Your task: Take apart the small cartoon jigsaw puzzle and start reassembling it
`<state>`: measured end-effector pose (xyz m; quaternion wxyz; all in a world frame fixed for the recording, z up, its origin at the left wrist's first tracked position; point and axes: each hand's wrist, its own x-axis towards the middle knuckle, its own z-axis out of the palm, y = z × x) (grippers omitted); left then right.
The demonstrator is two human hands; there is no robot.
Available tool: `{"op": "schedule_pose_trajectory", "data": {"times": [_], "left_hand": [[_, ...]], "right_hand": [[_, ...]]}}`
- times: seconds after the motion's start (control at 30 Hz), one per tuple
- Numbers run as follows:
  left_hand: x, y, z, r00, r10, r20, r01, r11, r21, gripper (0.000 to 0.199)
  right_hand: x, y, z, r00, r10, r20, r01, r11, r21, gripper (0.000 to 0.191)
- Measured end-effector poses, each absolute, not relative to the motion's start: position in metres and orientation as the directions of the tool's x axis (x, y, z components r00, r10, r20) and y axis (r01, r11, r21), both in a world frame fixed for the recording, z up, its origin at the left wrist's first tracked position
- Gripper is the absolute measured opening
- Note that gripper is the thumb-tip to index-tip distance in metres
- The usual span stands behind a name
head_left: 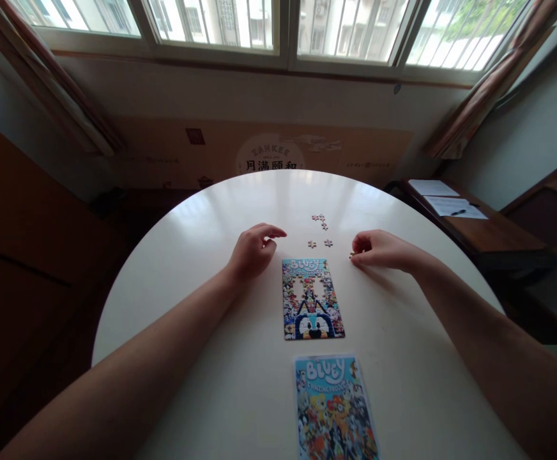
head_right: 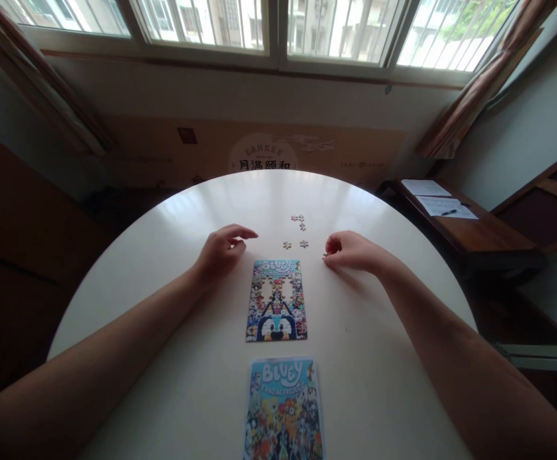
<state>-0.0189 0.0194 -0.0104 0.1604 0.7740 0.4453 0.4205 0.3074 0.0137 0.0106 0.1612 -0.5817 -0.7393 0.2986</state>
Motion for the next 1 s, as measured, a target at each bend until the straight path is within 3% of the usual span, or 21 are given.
{"op": "schedule_pose_trajectory", "data": {"times": [0.1,0.2,0.33,0.5,0.73,1.0], "left_hand": [[-0.018,0.019,-0.011,0.255,0.832,0.492,0.556,-0.542,0.629,0.039],[-0.018,0.020,-0.012,0.282,0.840,0.464,0.561,-0.536,0.631,0.039],[-0.017,0.020,-0.013,0.319,0.847,0.425,0.574,-0.530,0.625,0.039],[-0.015,0.017,-0.010,0.394,0.856,0.335,0.637,-0.517,0.571,0.033],[-0.010,0.015,-0.012,0.422,0.868,0.263,0.758,-0.497,0.423,0.027],[-0.006,0.009,-0.014,0.498,0.851,0.165,0.815,-0.524,0.246,0.048]], "right_hand": [[0.301,0.010,0.013,-0.291,0.949,-0.120,0.671,0.113,-0.733,0.012],[0.284,0.000,0.015,-0.300,0.953,-0.039,0.477,0.115,-0.871,0.018],[0.248,-0.021,0.010,-0.342,0.937,0.074,0.304,0.185,-0.934,0.019],[0.213,-0.043,-0.005,-0.371,0.917,0.142,0.426,0.304,-0.852,0.005],[0.202,-0.043,-0.011,-0.344,0.921,0.182,0.518,0.348,-0.782,0.008],[0.198,-0.044,-0.011,-0.349,0.913,0.213,0.610,0.394,-0.688,0.011]]}}
